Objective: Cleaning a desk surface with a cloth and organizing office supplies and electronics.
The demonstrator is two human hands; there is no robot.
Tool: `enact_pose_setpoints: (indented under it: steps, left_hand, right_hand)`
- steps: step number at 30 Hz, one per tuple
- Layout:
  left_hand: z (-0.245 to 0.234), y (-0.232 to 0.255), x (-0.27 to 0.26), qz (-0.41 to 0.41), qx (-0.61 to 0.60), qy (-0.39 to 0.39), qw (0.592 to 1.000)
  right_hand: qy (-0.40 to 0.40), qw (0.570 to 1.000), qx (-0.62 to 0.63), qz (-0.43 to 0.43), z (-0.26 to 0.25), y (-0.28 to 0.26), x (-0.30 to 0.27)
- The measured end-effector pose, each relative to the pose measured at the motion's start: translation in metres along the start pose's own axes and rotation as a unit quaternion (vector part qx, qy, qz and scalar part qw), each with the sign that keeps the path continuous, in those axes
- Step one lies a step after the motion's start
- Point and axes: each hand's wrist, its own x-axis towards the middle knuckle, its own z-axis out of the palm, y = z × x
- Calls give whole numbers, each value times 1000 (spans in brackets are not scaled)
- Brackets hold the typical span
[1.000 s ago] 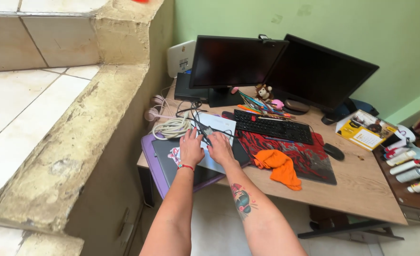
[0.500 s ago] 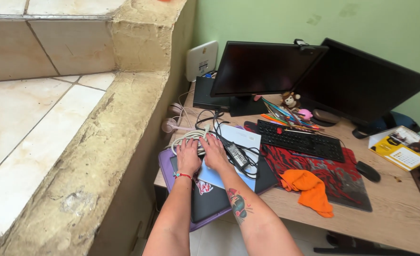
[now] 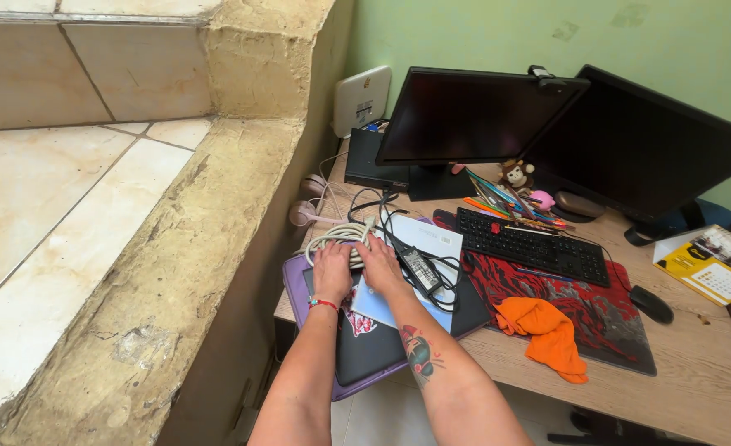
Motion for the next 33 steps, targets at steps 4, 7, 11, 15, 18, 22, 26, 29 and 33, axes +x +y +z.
enact_pose_setpoints:
  steps: [4,7,11,15,18,22,26,29,33]
  left_hand:
    - [-21,31,0,-18,25,-29,999]
    - [-22,53,-2,-21,54,-59,997]
    - [-7,68,-7,-31,73,-76,994]
    - [3,67,-11,-35,94,-65,993]
    - [-3,72,-14,-38,92,-65,993]
    - [-5,73,-14,-44,87,-65,993]
    - [-4,72,-16,-45,84,-71,993]
    - [-1,72,-16,-47,81,-70,993]
    - [-5,78,-17,-60,93,-80,991]
  right_hand:
    - [30,999,-16,0,-20,7,-14]
    - [58,996,-54,41,-28,21,-25]
    - [-42,975,-78,204,-61,24,-42]
    - [-112,951,-52,283,-56,54,-56]
    - [-97,944,-17,315,-51,68,-57]
    - [-134,923,5,360,-60,65,-55]
    - [-92,930,-52,353,-64,57,-53]
    - [-99,934,-60,339,-64,56,-53]
    - [-97,940,-58,320,-71,49,-62]
